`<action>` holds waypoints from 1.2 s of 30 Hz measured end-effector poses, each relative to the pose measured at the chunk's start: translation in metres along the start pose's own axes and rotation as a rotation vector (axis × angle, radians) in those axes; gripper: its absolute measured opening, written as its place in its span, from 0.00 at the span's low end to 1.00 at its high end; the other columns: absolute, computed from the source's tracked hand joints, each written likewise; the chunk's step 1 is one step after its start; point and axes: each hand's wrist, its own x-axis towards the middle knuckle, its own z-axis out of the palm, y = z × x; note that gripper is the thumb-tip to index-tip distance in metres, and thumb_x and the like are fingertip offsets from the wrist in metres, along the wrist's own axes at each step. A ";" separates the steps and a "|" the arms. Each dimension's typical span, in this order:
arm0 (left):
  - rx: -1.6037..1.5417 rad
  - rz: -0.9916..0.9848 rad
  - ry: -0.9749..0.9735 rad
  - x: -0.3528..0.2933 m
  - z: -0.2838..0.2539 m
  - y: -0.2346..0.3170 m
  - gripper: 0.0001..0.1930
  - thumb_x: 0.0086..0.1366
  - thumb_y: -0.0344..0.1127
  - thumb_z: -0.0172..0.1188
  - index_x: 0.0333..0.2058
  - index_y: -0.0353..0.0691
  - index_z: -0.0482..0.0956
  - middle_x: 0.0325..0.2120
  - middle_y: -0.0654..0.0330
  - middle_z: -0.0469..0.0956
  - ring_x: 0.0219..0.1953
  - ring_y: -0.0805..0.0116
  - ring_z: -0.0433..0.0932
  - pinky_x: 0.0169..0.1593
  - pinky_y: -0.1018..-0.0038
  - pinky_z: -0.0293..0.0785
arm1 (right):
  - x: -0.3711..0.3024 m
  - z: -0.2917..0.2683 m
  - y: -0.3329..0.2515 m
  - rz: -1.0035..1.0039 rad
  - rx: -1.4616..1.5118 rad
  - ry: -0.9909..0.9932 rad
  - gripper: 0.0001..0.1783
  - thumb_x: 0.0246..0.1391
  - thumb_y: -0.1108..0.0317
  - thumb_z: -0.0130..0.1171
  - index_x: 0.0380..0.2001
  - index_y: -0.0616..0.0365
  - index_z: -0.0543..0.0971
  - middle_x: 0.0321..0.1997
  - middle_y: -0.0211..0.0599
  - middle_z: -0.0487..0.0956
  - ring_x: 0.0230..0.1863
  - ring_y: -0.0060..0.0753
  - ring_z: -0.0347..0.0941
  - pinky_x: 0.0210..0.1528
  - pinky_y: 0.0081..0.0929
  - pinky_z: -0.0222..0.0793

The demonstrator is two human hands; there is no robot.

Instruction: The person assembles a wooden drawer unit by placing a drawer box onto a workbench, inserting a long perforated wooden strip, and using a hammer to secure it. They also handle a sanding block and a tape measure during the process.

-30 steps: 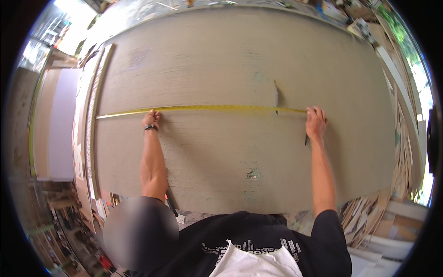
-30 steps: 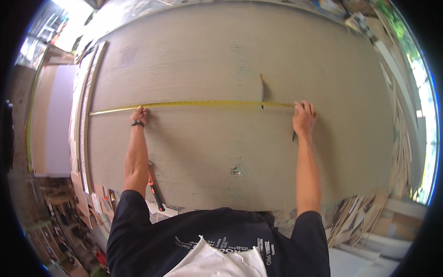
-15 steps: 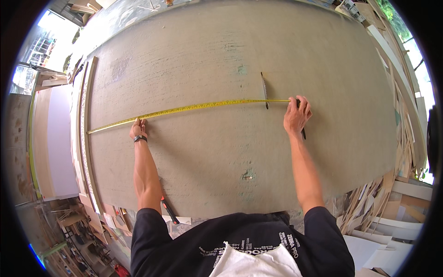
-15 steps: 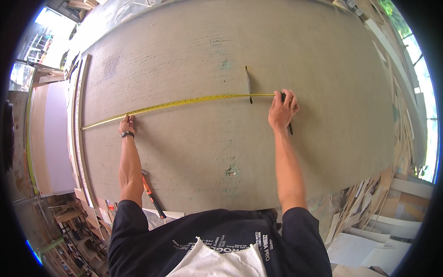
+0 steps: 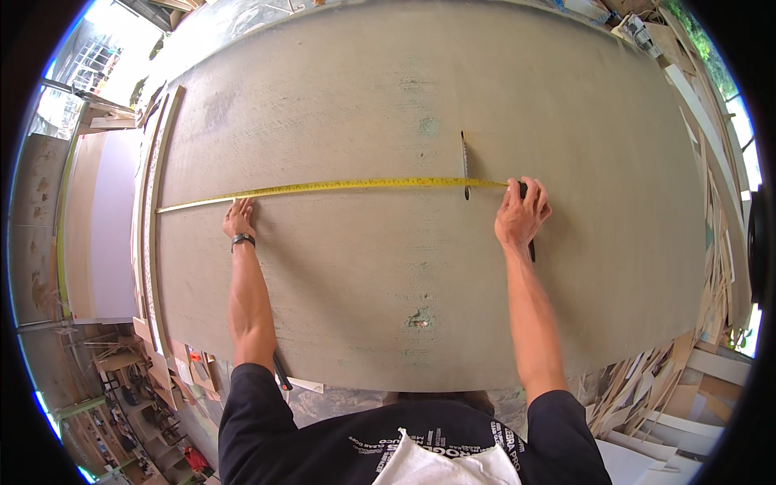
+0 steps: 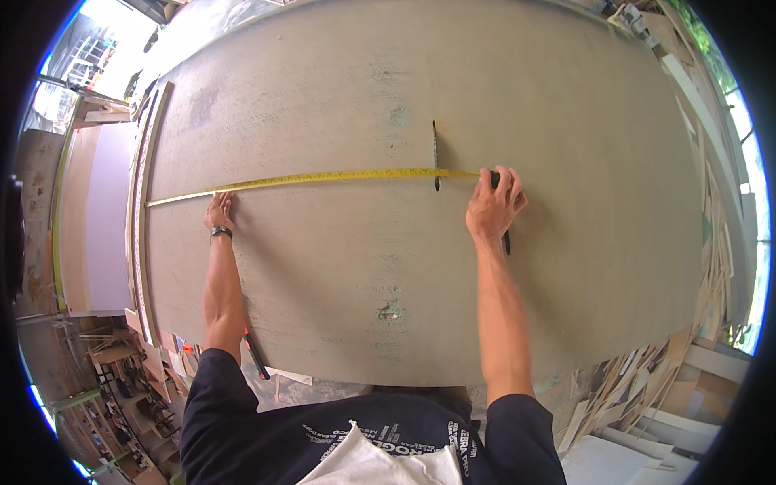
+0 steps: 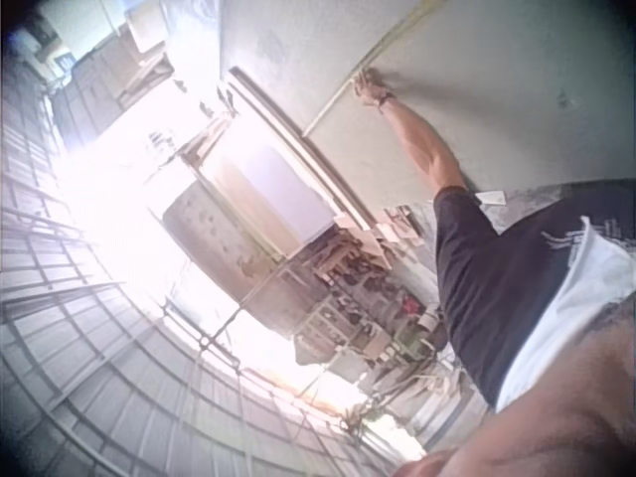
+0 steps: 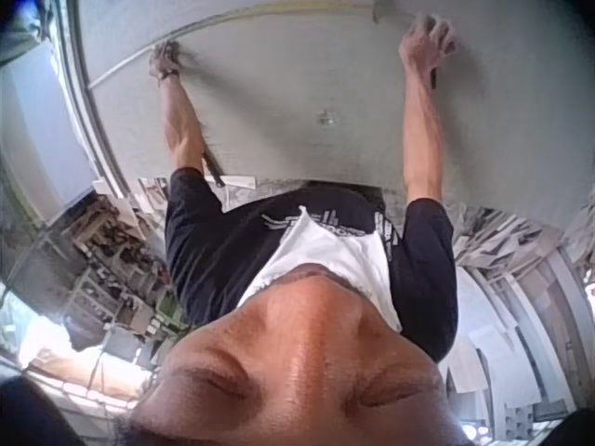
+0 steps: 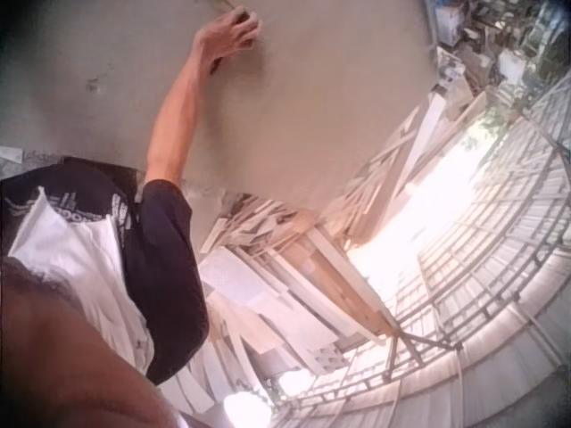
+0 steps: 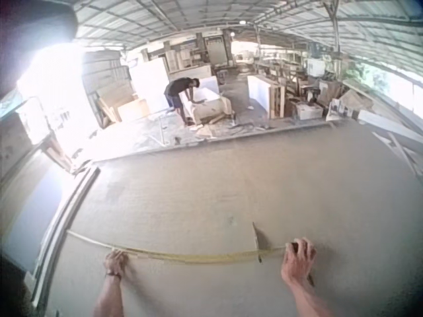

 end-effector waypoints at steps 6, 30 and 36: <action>0.176 0.004 -0.092 -0.057 -0.044 0.039 0.26 0.64 0.38 0.64 0.54 0.30 0.67 0.49 0.44 0.74 0.42 0.49 0.83 0.40 0.67 0.80 | -0.001 0.004 0.004 -0.006 -0.009 0.034 0.11 0.59 0.66 0.58 0.46 0.43 0.77 0.56 0.28 0.68 0.63 0.40 0.59 0.55 0.51 0.58; 1.886 0.239 0.637 0.179 -0.505 0.164 0.46 0.59 0.66 0.58 0.65 0.36 0.60 0.62 0.40 0.63 0.66 0.41 0.58 0.67 0.48 0.56 | 0.004 0.021 -0.015 -0.064 -0.055 0.163 0.10 0.59 0.70 0.59 0.45 0.47 0.81 0.53 0.22 0.75 0.61 0.33 0.66 0.57 0.40 0.63; 1.939 0.358 0.593 0.222 -0.518 0.168 0.39 0.60 0.69 0.56 0.54 0.38 0.74 0.49 0.46 0.75 0.53 0.47 0.73 0.55 0.54 0.70 | 0.002 0.018 -0.017 -0.091 -0.122 0.149 0.09 0.61 0.68 0.58 0.44 0.48 0.81 0.52 0.23 0.76 0.59 0.32 0.67 0.57 0.37 0.64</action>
